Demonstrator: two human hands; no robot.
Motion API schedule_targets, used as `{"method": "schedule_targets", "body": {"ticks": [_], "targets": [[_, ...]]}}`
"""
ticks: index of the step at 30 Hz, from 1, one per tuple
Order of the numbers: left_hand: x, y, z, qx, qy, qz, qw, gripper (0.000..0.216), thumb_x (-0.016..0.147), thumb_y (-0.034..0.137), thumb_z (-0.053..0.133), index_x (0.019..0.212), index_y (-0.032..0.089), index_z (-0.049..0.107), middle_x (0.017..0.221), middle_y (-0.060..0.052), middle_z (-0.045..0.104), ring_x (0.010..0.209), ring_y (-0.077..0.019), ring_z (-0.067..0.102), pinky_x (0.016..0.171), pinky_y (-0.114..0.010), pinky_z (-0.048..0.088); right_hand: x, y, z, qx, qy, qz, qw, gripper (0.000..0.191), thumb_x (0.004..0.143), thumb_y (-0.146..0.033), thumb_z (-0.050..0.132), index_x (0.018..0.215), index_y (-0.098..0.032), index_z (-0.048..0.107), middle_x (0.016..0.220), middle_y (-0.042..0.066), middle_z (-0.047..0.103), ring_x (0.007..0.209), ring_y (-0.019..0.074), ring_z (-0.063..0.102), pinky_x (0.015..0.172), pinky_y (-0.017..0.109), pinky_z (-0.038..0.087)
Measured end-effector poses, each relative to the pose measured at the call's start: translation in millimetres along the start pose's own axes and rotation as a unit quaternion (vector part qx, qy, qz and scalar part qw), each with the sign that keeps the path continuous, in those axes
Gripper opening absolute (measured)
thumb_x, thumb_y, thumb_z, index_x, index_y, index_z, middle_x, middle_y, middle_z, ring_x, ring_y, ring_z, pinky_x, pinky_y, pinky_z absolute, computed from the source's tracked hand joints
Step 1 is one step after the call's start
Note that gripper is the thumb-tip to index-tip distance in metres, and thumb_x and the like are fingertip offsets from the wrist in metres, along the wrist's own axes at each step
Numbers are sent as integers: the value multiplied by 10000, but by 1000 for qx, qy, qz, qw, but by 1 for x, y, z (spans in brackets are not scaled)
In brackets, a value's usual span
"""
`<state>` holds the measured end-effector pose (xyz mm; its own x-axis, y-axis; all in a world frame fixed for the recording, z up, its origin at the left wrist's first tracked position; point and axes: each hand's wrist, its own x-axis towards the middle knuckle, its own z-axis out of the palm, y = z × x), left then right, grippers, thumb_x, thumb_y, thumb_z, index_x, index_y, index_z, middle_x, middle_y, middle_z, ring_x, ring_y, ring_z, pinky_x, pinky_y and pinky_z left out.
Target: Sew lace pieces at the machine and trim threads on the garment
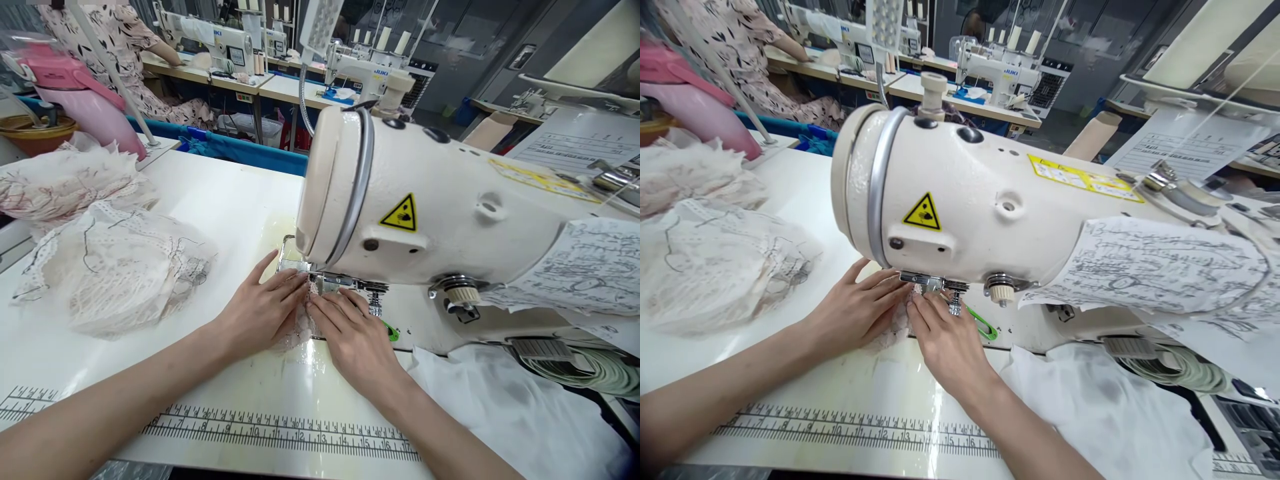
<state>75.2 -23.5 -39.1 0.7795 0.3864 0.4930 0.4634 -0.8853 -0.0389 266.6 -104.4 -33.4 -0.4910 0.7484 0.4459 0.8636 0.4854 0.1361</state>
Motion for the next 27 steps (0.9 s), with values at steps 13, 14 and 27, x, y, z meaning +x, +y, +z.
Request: {"method": "schedule_targets", "body": {"ticks": [13,14,27], "targets": [[-1,-2,3,1,-13,-16,1000,380,1008,301,385,1233,134,642,1218,-81,690,1173,-260,609,1199,-532,165,-2,3,4,1,8,3,1000,390,874,48,425,1118,-105,688,1184,71,716,1076,217,655,933,392,516],[0,-3,3,0,-15,-18,1000,387,1009,325,389,1233,136,641,1225,-83,687,1171,-263,609,1196,-536,169,-2,3,5,0,8,4,1000,399,873,51,419,1120,-109,687,1189,69,714,1076,214,656,931,388,517],[-8,2,-2,11,-3,33,999,335,974,131,405,1167,95,676,1201,-74,698,1127,-219,651,1077,-411,438,-1,0,3,61,-10,29,998,344,885,3,486,1121,-137,694,1165,50,726,1083,211,651,1011,424,489]]}}
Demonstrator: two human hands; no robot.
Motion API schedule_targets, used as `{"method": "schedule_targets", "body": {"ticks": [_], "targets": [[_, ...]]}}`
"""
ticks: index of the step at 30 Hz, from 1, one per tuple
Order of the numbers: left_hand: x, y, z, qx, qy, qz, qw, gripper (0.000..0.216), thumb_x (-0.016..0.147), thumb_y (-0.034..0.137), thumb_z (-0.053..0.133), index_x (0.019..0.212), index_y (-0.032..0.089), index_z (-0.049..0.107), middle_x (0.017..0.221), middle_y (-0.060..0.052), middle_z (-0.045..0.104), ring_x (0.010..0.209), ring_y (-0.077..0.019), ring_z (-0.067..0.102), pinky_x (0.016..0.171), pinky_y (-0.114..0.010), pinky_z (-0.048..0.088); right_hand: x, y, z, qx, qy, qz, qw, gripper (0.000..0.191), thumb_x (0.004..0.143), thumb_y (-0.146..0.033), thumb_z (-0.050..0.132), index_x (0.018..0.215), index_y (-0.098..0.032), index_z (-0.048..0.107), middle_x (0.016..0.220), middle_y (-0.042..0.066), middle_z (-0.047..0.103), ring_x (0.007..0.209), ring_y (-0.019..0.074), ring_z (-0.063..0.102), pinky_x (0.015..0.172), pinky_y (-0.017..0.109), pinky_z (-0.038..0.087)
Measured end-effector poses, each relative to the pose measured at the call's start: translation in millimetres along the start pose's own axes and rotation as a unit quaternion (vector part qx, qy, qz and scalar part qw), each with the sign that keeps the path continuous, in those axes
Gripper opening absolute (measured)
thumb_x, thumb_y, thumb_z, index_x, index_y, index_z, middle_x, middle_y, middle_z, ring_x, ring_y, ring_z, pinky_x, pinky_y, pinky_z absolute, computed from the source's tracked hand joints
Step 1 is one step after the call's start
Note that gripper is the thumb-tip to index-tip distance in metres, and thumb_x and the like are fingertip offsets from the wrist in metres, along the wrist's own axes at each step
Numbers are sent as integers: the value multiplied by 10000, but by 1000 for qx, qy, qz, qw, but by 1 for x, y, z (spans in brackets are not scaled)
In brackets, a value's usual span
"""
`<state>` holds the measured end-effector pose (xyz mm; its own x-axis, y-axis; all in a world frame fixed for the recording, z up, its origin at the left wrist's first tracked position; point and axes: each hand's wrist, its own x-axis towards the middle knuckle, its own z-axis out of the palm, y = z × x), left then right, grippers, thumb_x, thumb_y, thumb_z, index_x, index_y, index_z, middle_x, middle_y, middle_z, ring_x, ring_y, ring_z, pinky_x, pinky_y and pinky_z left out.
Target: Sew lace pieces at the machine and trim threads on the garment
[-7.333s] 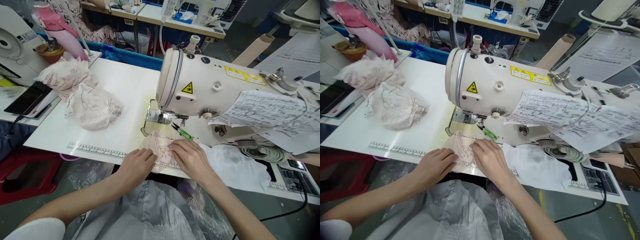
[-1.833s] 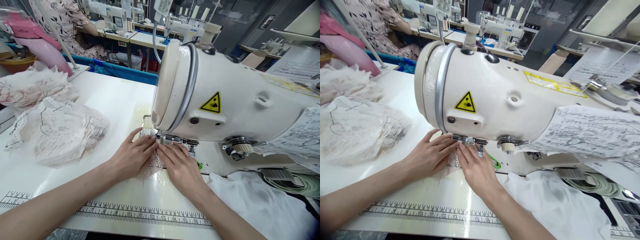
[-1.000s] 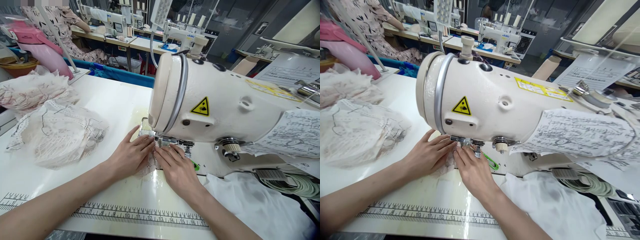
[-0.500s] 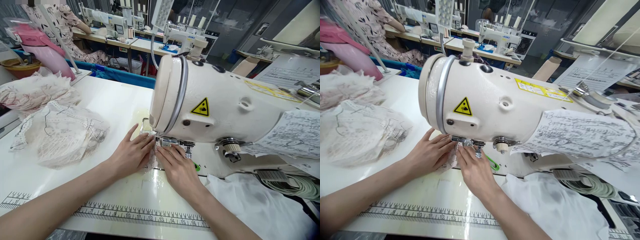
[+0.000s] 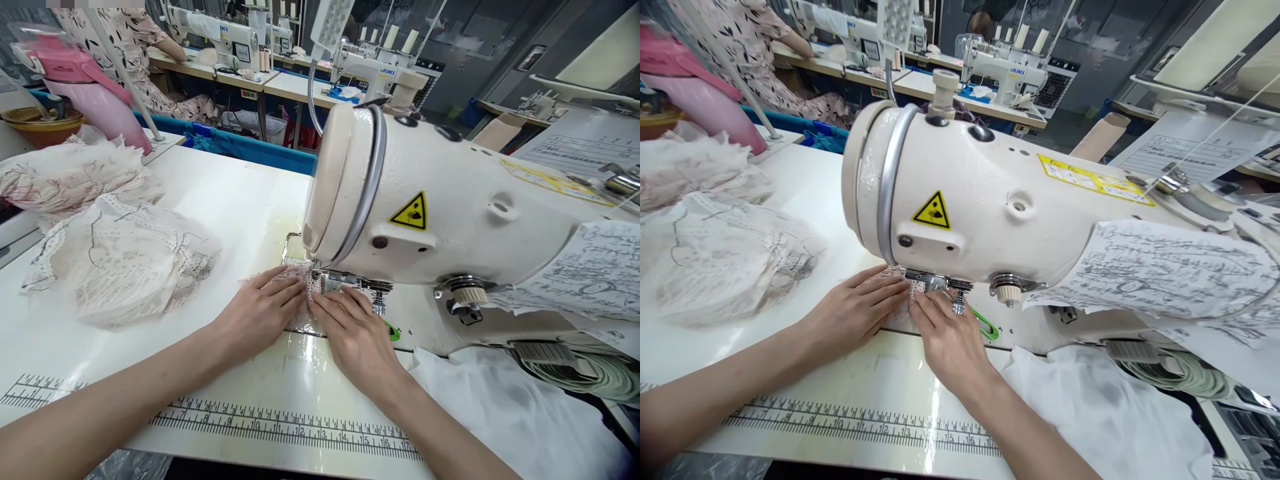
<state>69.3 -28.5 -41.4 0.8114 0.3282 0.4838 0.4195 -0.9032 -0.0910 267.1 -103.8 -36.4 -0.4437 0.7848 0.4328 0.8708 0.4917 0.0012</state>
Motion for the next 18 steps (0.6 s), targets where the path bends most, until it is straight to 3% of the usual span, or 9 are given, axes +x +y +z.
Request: {"method": "schedule_targets", "body": {"ticks": [7,18], "targets": [[0,-6,-2,-33,-8,-12,999,376,982,174,359,1133,91,694,1183,-93,703,1118,-225,663,1102,-444,443,2,-7,-1,42,-37,-16,998,386,879,-10,475,1195,-122,666,1252,68,682,1168,220,595,1068,426,468],[-3,-8,1,-37,-36,-25,998,388,962,197,388,1209,65,656,1258,-126,656,1210,-262,604,1147,-471,392,2,-8,4,13,-49,-1,999,396,894,-27,459,1230,-125,644,1334,77,628,1223,241,573,1082,443,458]]}}
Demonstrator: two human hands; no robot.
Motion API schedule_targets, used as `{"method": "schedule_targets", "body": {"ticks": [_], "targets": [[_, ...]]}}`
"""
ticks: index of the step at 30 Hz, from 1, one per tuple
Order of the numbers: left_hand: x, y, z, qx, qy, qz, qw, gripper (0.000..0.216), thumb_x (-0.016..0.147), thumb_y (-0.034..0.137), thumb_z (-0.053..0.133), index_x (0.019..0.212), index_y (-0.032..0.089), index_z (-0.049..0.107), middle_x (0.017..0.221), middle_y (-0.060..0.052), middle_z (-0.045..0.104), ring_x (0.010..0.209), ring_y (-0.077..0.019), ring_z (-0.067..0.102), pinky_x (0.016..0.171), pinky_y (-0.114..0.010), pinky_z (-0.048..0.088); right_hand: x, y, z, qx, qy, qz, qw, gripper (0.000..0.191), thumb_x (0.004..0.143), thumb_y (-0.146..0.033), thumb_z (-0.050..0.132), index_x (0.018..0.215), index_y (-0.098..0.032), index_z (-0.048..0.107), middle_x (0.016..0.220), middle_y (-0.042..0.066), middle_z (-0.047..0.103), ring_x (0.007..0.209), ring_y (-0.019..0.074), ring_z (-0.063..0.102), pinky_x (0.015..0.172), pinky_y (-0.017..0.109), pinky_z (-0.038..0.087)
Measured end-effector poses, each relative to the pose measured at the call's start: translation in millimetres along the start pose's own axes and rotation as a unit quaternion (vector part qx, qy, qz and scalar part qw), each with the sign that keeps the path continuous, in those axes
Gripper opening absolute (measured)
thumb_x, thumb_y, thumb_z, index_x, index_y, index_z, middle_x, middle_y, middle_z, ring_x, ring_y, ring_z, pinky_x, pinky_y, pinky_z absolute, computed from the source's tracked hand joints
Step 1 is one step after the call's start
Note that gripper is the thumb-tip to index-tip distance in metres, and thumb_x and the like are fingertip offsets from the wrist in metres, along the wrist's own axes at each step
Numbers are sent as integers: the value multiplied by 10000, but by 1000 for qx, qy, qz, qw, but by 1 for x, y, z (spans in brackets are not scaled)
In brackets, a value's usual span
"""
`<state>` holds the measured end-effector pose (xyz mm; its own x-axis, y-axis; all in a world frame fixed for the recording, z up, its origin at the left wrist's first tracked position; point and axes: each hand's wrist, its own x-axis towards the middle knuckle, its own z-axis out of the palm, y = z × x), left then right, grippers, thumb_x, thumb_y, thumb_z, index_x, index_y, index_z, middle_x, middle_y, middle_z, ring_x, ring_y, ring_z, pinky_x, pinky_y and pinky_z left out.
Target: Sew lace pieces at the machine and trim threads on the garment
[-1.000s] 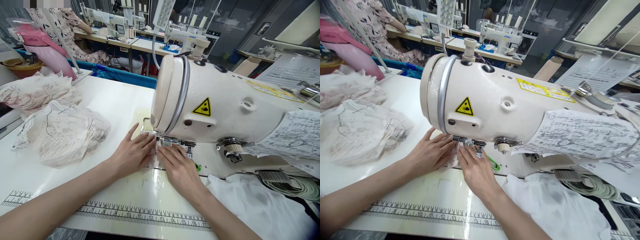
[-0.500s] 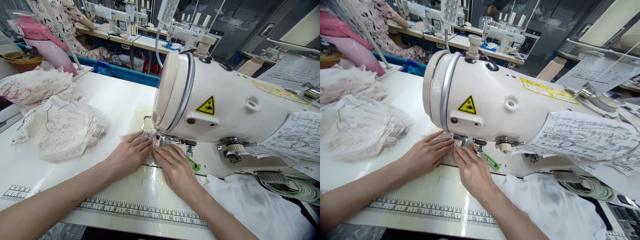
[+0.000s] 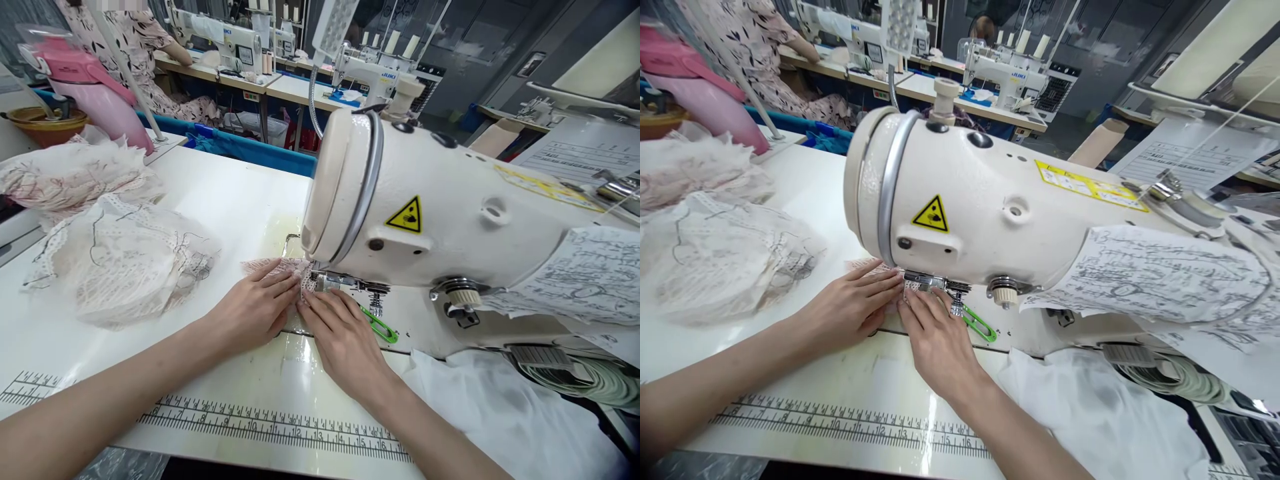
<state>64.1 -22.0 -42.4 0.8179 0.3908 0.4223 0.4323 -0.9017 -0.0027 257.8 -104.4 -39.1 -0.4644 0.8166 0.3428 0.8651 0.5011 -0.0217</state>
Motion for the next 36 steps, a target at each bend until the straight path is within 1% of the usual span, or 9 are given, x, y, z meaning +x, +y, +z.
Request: {"method": "schedule_targets", "body": {"ticks": [3,8,15,20,26,30,36], "targets": [[0,2,1,8,1,-8,1000,400,964,207,389,1241,60,636,1267,-128,649,1223,-260,594,1160,-456,376,0,1,0,-8,4,-7,1000,402,883,-22,467,1233,-115,641,1332,83,629,1228,237,571,1073,432,467],[0,6,2,22,0,-14,1000,411,955,207,396,1249,38,629,1279,-158,637,1212,-284,600,1145,-473,382,0,3,1,-18,12,-13,1000,419,877,-3,461,1239,-117,639,1316,78,641,1225,222,576,1095,441,443],[1,13,3,60,14,-13,998,420,957,213,381,1234,26,634,1278,-175,632,1202,-301,605,1112,-485,407,0,6,-2,-36,-2,1,999,421,895,-14,452,1261,-119,630,1339,97,618,1211,226,591,1096,462,429],[2,17,5,76,24,-22,997,416,961,225,383,1214,23,643,1247,-178,654,1186,-299,614,1111,-482,407,-1,8,-2,-31,8,6,999,395,917,-57,468,1271,-134,627,1342,86,616,1210,229,589,1066,461,451],[3,20,6,82,34,-24,996,418,972,262,396,1208,28,650,1233,-188,660,1177,-311,615,1095,-491,421,-1,9,-2,-37,8,25,999,381,921,-62,481,1261,-150,630,1318,68,638,1209,224,584,1042,453,450],[5,19,7,81,37,-30,996,403,961,249,408,1206,44,655,1227,-174,668,1170,-303,619,1087,-476,430,-1,11,-2,-49,21,23,998,361,919,-73,503,1249,-140,633,1309,54,647,1178,218,602,983,431,476],[6,18,7,80,31,-37,996,394,965,272,414,1200,76,661,1225,-151,675,1179,-295,611,1102,-468,413,-1,13,-3,-60,26,25,998,337,934,-100,498,1234,-148,644,1297,57,653,1153,219,611,949,413,465]]}}
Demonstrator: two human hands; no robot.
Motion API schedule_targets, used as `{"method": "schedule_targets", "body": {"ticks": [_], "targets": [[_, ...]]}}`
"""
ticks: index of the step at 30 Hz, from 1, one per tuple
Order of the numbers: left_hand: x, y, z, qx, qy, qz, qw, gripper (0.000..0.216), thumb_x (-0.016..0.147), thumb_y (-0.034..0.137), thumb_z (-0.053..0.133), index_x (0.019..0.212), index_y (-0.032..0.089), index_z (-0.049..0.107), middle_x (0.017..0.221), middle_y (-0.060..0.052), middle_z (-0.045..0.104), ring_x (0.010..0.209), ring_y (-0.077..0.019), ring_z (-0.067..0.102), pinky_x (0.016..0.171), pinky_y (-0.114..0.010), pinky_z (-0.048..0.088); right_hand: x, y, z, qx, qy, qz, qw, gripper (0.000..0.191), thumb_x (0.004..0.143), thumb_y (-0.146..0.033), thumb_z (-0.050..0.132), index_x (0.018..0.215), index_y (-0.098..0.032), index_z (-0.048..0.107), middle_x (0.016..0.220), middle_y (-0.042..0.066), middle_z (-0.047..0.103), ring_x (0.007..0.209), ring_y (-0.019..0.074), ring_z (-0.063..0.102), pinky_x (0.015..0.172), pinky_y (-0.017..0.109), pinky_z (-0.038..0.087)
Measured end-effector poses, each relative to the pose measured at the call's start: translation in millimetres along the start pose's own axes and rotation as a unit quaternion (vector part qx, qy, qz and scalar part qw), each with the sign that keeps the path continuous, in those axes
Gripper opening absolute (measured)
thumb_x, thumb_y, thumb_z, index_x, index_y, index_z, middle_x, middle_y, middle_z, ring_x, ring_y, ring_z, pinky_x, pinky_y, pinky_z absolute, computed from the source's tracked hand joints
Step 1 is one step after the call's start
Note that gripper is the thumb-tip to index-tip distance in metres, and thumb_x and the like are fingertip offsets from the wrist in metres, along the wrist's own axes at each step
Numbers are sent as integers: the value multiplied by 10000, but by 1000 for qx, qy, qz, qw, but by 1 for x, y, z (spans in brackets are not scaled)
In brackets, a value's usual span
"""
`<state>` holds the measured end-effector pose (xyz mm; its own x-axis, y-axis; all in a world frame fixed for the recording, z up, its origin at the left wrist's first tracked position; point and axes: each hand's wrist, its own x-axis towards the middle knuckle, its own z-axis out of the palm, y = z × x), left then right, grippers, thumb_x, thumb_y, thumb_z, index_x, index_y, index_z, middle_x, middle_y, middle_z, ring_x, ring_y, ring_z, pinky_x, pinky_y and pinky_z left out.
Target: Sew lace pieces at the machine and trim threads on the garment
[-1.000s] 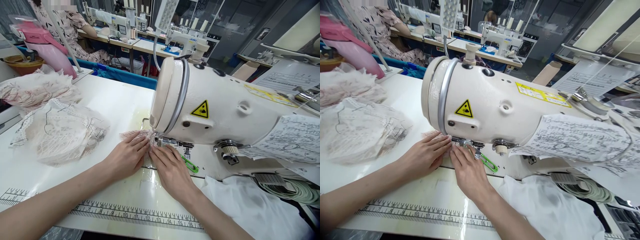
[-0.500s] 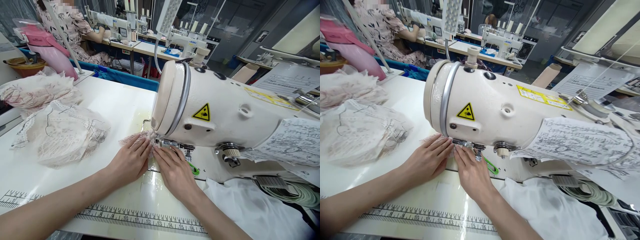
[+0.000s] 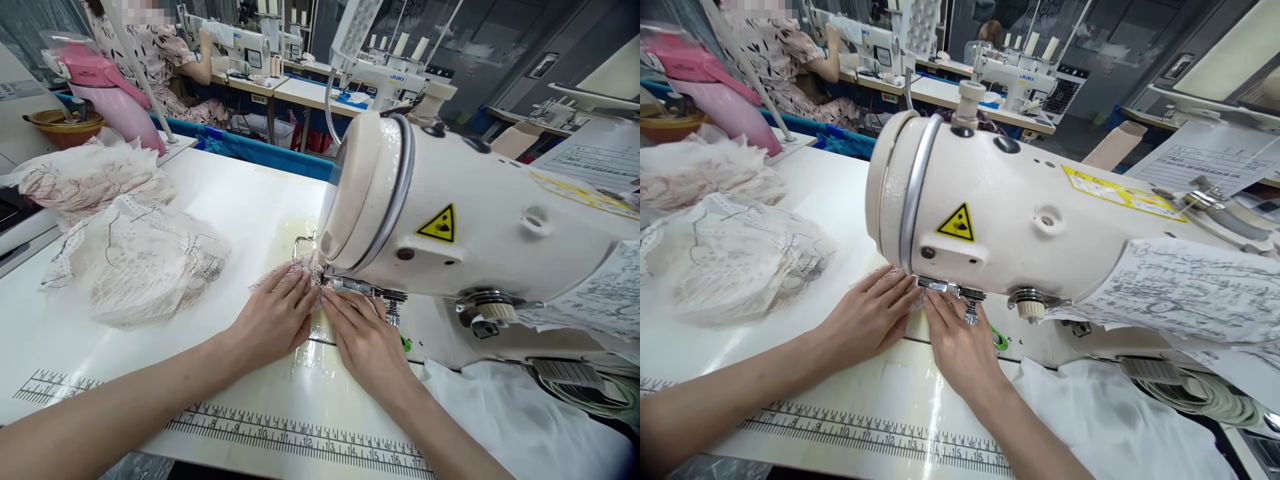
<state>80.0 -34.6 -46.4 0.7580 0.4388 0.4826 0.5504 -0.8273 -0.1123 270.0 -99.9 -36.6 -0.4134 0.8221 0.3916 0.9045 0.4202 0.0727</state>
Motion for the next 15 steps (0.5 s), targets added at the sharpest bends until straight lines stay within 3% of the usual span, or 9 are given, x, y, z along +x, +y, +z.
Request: {"method": "schedule_targets", "body": {"ticks": [5,15], "targets": [[-1,-1,1,-1,-6,-3,1000,381,965,292,454,1243,105,635,1255,-126,663,1225,-283,575,1112,-462,395,-1,1,1,4,10,3,1000,303,960,-158,501,1218,-168,659,1269,54,672,1121,226,623,946,417,459],[-6,0,9,21,31,11,999,350,971,225,445,1185,53,662,1227,-115,680,1169,-255,619,1079,-413,430,2,3,1,35,9,-13,999,313,951,-141,527,1235,-176,653,1252,41,682,1089,206,644,1082,410,417]]}}
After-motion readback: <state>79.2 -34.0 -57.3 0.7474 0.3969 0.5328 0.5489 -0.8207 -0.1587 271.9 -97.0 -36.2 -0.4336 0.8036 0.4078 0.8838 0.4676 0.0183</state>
